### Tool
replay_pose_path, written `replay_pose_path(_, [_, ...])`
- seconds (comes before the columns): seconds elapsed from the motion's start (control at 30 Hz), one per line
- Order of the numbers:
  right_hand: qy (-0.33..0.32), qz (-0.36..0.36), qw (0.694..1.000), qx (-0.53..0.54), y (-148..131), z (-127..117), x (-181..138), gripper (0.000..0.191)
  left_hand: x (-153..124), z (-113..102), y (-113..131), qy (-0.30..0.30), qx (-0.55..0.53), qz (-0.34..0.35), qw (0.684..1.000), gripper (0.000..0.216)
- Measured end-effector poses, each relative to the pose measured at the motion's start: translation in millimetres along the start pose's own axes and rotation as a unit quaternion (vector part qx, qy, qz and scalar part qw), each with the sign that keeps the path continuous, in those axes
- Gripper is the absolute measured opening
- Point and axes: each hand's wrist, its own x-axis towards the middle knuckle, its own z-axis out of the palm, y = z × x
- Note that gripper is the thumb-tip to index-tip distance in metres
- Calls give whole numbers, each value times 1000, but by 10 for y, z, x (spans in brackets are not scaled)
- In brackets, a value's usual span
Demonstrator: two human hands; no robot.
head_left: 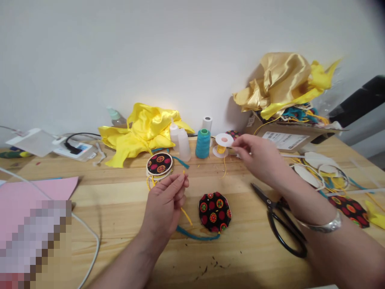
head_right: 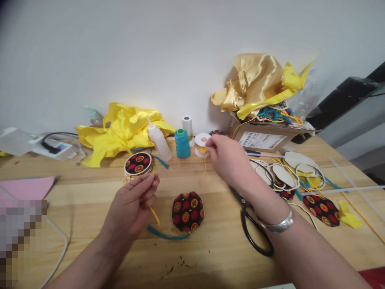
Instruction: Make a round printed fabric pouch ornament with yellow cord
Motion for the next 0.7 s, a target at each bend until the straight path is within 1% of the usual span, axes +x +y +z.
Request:
replay_pose_path(0.03, [14,50,997,-56,70,-41,-18,17,1,0,-1,1,0,1,1000,12])
replay_pose_path(0.07, [36,83,989,-116,132,-75,-47,20,1,0,-2,3,0,2,1000,12])
replay_pose_path(0.1, [51,99,979,-170,181,-104,-85,26,2,-1,-4,3,1,2,1000,12])
replay_pose_path(0.17, [67,91,963,-243,231,-138,-178,36,1,-3,-9,3,3,3,1000,13])
replay_pose_path(0.23, [63,59,961,-265,213,-136,-288,34,0,-6,-12,2,5,3,1000,13])
replay_pose_path(0.27, [47,46,965,-254,183,-120,-349,29,0,-7,-13,1,5,4,1000,13])
replay_pose_path(0.3, [18,39,973,-227,141,-92,-416,25,0,-8,-13,1,5,4,1000,12])
replay_pose_path(0.37, [-79,32,989,-123,36,-6,-571,22,2,-9,-13,1,4,6,1000,12])
replay_pose_path(0.4, [-103,27,992,-68,-23,49,-658,19,4,-9,-14,2,4,6,1000,12])
replay_pose_path(0.43, [-111,19,993,-24,-82,108,-749,16,6,-9,-14,3,5,6,1000,12])
replay_pose_path(0.5, [-98,17,995,-13,-198,226,-924,29,9,-8,-18,3,8,7,1000,12])
replay_pose_path(0.57, [-96,7,995,-33,-303,329,-1062,49,11,-7,-23,1,11,7,1000,12])
replay_pose_path(0.6, [-87,13,995,-40,-352,370,-1108,62,11,-6,-26,-1,12,7,1000,11])
replay_pose_path(0.63, [-89,21,995,-47,-397,404,-1138,71,11,-6,-29,-3,13,7,1000,11])
replay_pose_path(0.7, [-94,38,993,-67,-482,452,-1154,81,11,-3,-31,-6,11,7,1000,10])
